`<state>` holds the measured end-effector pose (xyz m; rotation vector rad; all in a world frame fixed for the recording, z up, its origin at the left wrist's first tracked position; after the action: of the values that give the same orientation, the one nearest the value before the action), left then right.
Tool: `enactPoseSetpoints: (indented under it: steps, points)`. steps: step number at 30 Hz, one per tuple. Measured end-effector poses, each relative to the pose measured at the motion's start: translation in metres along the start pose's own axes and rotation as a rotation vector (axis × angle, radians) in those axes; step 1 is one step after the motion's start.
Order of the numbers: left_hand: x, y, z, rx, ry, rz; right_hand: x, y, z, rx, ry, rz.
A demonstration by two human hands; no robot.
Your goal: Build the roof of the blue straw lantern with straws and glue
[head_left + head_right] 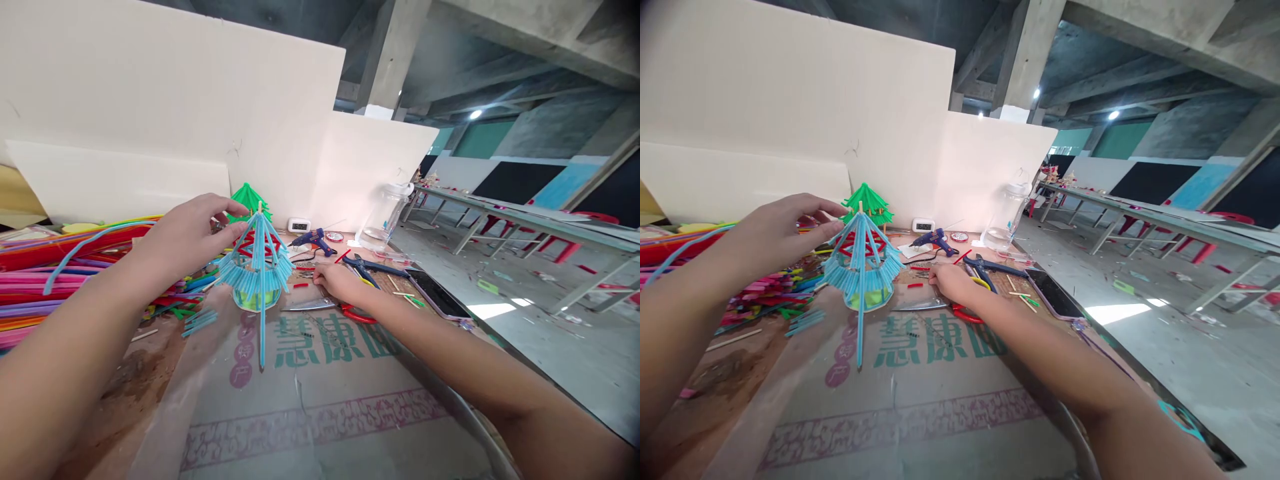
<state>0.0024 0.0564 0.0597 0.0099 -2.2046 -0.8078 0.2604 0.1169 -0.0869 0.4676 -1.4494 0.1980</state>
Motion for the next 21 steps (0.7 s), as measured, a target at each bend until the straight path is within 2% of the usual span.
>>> enactPoseSetpoints:
  steps: [5,10,14,21]
  points:
    - [-0.001,0.001,0.002,0.005,-0.005,0.01,0.022,0.014,-0.013,-0.068,0.089,-0.073]
    - [0.002,-0.001,-0.004,0.024,-0.004,0.03,0.039,0.015,-0.02,-0.039,0.216,-0.016]
    - [0.0,-0.002,-0.008,0.012,-0.003,0.044,0.036,0.003,-0.017,0.011,0.176,0.022]
    - [-0.002,-0.001,-0.003,0.012,-0.02,0.043,0.02,-0.005,-0.01,0.158,-0.081,0.047]
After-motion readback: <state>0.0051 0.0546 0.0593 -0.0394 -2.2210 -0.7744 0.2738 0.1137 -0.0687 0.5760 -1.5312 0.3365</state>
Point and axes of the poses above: each hand's wrist, its own y-axis towards the middle knuckle, its own x-axis out of the back of the hand, z = x × y, the point moved 8 cm from there along y, towards the middle knuckle, and after that the axes turned 14 degrees about -y, right-handed, at the moved point
